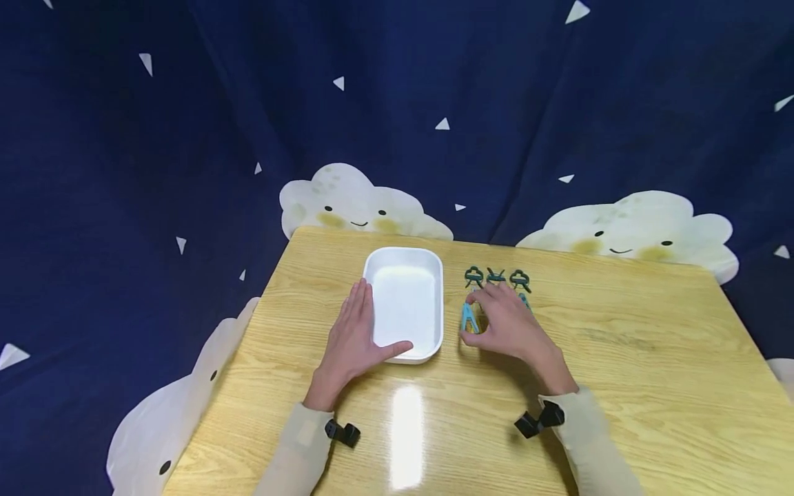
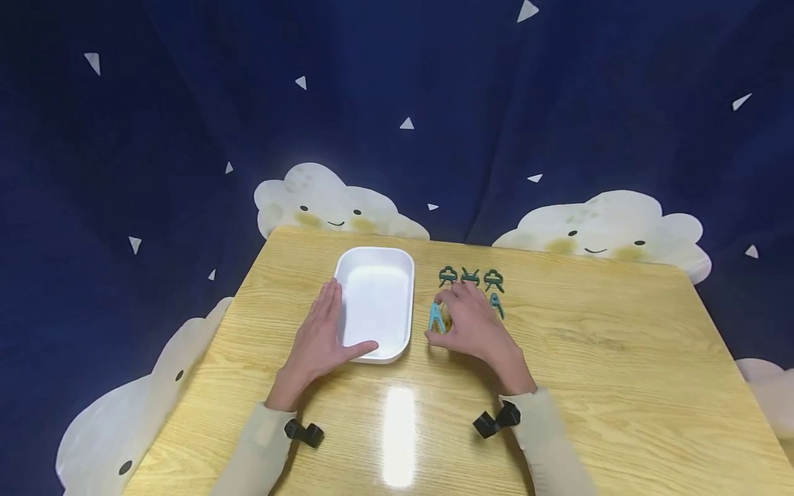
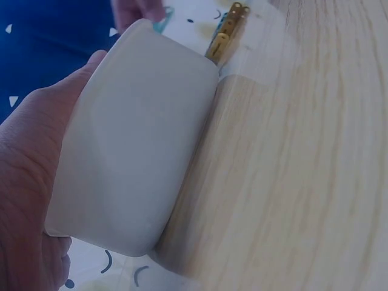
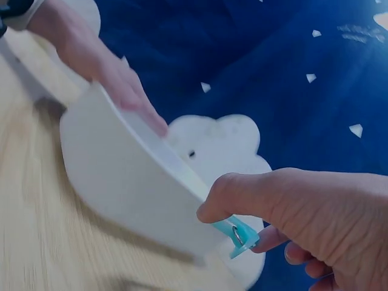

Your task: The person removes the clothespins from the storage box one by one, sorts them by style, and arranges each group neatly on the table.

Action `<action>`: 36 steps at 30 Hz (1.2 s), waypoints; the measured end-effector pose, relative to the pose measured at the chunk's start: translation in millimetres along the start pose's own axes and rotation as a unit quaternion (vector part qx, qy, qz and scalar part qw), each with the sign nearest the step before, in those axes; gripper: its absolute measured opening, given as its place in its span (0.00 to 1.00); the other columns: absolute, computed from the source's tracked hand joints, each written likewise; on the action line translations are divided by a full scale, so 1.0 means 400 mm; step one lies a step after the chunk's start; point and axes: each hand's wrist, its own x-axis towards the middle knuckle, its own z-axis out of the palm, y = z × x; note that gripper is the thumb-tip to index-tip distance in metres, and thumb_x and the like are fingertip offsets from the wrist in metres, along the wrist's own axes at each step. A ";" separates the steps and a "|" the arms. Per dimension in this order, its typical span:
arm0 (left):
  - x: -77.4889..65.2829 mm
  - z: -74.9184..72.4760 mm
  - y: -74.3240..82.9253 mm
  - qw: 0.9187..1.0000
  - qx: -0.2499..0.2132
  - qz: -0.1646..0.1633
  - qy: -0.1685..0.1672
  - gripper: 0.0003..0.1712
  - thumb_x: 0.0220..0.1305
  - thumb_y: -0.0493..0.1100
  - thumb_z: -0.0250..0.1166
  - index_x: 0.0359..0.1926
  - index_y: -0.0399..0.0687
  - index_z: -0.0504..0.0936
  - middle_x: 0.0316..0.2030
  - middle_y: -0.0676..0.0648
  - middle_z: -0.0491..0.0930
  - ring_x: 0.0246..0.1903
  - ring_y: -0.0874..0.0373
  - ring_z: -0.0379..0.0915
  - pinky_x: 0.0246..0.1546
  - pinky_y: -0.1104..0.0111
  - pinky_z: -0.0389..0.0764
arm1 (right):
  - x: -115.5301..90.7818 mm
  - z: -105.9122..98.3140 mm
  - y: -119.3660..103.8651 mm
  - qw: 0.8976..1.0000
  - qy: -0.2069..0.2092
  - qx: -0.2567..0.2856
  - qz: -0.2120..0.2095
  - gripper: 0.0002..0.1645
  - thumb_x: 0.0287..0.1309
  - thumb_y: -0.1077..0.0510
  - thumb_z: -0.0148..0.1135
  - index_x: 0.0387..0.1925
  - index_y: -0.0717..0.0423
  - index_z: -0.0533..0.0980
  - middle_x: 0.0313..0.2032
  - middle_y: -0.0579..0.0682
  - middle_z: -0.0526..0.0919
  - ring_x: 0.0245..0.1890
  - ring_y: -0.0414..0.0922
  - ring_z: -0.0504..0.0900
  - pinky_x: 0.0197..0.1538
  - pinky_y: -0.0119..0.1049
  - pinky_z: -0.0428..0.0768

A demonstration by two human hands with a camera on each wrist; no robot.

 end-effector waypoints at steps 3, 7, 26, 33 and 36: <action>0.000 -0.002 0.000 1.000 -0.001 -0.001 -0.003 0.83 0.47 0.92 0.56 0.83 0.36 0.40 0.84 0.43 0.32 0.83 0.48 0.30 0.81 0.53 0.45 | -0.033 -0.008 0.037 1.000 0.000 0.000 0.015 0.35 0.45 0.39 0.79 0.50 0.56 0.82 0.46 0.56 0.84 0.47 0.55 0.74 0.56 0.53 0.72; -0.001 -0.003 0.000 1.000 -0.001 0.000 -0.003 0.83 0.47 0.92 0.56 0.83 0.36 0.40 0.84 0.43 0.32 0.83 0.49 0.28 0.81 0.53 0.45 | -0.072 -0.012 0.091 1.000 -0.001 -0.004 0.029 0.35 0.45 0.41 0.79 0.51 0.58 0.83 0.44 0.57 0.83 0.43 0.54 0.72 0.50 0.50 0.71; -0.001 -0.009 0.005 1.000 -0.006 0.002 0.000 0.83 0.47 0.91 0.56 0.83 0.36 0.41 0.84 0.41 0.34 0.83 0.49 0.29 0.82 0.54 0.44 | -0.146 -0.009 0.219 0.995 -0.036 -0.037 0.091 0.38 0.42 0.41 0.81 0.51 0.62 0.84 0.35 0.53 0.71 0.36 0.54 0.64 0.39 0.45 0.62; -0.002 -0.006 0.004 1.000 -0.006 -0.004 -0.004 0.83 0.47 0.92 0.56 0.83 0.37 0.39 0.84 0.44 0.31 0.83 0.53 0.25 0.82 0.56 0.42 | -0.152 -0.012 0.225 0.993 -0.045 -0.045 0.100 0.36 0.42 0.40 0.81 0.48 0.59 0.83 0.36 0.53 0.72 0.38 0.54 0.64 0.39 0.45 0.63; -0.004 -0.006 0.004 1.000 -0.012 -0.004 -0.002 0.83 0.47 0.91 0.57 0.83 0.37 0.39 0.84 0.44 0.31 0.83 0.52 0.25 0.82 0.55 0.43 | -0.154 -0.008 0.228 0.992 -0.056 -0.049 0.100 0.36 0.43 0.39 0.80 0.49 0.58 0.83 0.37 0.54 0.73 0.38 0.54 0.64 0.39 0.44 0.62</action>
